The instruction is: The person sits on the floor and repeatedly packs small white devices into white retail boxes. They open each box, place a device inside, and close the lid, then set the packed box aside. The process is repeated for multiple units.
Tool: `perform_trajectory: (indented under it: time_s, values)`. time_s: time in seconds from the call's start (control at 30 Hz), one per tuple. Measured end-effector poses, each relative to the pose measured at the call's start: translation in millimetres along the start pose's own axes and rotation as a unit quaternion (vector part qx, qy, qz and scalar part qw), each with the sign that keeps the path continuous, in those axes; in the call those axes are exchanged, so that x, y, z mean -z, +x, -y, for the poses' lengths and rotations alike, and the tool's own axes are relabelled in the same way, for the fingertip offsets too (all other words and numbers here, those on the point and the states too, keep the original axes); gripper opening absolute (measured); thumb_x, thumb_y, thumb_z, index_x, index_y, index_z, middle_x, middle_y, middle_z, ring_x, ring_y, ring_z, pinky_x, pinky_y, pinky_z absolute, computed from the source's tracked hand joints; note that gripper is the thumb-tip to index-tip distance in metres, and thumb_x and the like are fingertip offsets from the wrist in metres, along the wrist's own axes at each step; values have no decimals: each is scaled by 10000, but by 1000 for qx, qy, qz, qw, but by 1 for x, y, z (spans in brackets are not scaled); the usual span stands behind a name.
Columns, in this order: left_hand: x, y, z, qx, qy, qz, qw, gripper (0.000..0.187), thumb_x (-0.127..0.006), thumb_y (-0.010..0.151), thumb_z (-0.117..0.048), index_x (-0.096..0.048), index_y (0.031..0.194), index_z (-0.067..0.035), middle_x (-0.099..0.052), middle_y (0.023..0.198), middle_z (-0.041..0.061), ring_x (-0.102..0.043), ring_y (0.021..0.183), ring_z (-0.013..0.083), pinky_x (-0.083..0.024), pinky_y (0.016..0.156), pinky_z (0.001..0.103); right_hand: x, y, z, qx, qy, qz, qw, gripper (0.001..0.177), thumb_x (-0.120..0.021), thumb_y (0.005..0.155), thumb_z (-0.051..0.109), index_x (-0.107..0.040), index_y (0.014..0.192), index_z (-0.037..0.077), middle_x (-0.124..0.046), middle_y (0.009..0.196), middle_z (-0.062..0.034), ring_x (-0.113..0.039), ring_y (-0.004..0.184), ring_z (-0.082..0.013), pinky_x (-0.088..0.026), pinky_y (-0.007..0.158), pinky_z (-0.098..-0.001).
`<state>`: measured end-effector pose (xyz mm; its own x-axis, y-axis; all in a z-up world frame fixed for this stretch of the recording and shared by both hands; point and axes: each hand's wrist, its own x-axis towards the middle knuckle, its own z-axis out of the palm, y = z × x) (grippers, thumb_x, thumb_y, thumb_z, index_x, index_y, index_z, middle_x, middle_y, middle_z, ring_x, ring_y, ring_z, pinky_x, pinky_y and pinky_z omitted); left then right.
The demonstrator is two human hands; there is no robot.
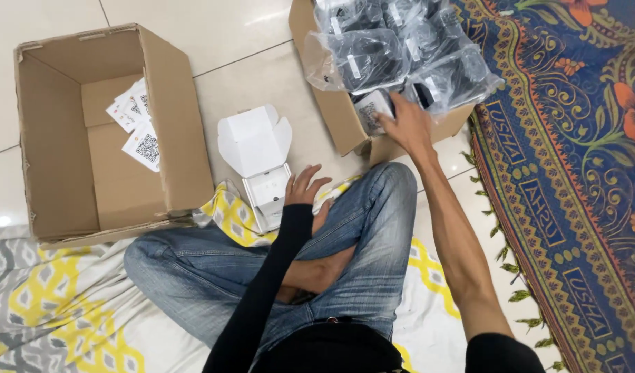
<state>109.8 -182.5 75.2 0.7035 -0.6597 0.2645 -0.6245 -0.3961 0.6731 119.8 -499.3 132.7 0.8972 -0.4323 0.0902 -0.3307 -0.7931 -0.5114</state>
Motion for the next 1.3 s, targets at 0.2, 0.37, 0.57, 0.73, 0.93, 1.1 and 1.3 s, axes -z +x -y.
perform_trajectory:
  time_s: [0.2, 0.37, 0.57, 0.73, 0.93, 1.1, 1.3]
  values:
    - [58, -27, -47, 0, -105, -47, 993, 790, -812, 814, -242, -470, 1517, -130, -420, 1600, 124, -406, 1481, 360, -336, 1228, 471, 97, -95, 59, 13, 242, -21, 970, 504, -756, 939, 376, -647, 1259, 3, -738, 1111, -125, -696, 1012, -180, -533, 909, -324]
    - [84, -69, -48, 15, -215, -72, 974, 1066, -881, 798, -300, -252, 1629, -75, -282, 1682, 208, -268, 1574, 391, -257, 1278, 480, 30, -121, 102, -11, 327, 269, 906, 526, -771, 866, 376, -684, 1226, 2, -738, 1064, -78, -653, 985, -136, -505, 872, -287]
    - [94, -113, 8, 88, -260, -17, 962, 1147, -916, 723, -248, -223, 1624, -91, -354, 1603, 217, -358, 1499, 363, -336, 1204, 452, -96, -92, 133, -15, 316, 387, 866, 429, -766, 881, 332, -740, 1176, 22, -753, 979, -62, -666, 897, -120, -517, 778, -296]
    - [73, -110, 49, 136, -272, -32, 952, 946, -854, 812, -140, -352, 1613, -166, -501, 1519, 183, -556, 1354, 303, -505, 1085, 393, -155, -60, 140, 21, 370, 347, 861, 353, -743, 954, 299, -743, 1169, 19, -759, 995, -51, -686, 916, -92, -542, 802, -269]
    - [60, -98, 67, 193, -284, -64, 937, 772, -835, 818, -96, -508, 1513, -178, -589, 1442, 130, -678, 1103, 251, -604, 908, 325, -161, -73, 160, 101, 263, 180, 943, 318, -781, 921, 241, -746, 1178, 56, -720, 1138, -122, -688, 894, -203, -536, 745, -309]
    - [45, -100, 88, 141, -55, -92, 984, 707, -761, 846, -162, -521, 1507, -236, -416, 1587, 153, -443, 1438, 356, -411, 1140, 467, -167, -98, 170, 279, 80, 54, 955, 386, -668, 1004, 216, -634, 1378, 129, -587, 1420, -95, -515, 1342, -338, -384, 1127, -485]
    - [18, -87, 116, 142, 128, -36, 981, 645, -640, 983, -425, -436, 1586, -315, -203, 1700, 195, -197, 1564, 406, -160, 1241, 610, -205, -89, 153, 301, -65, 75, 949, 511, -457, 1104, 268, -490, 1588, 107, -334, 1691, -105, -255, 1569, -380, -133, 1270, -539]
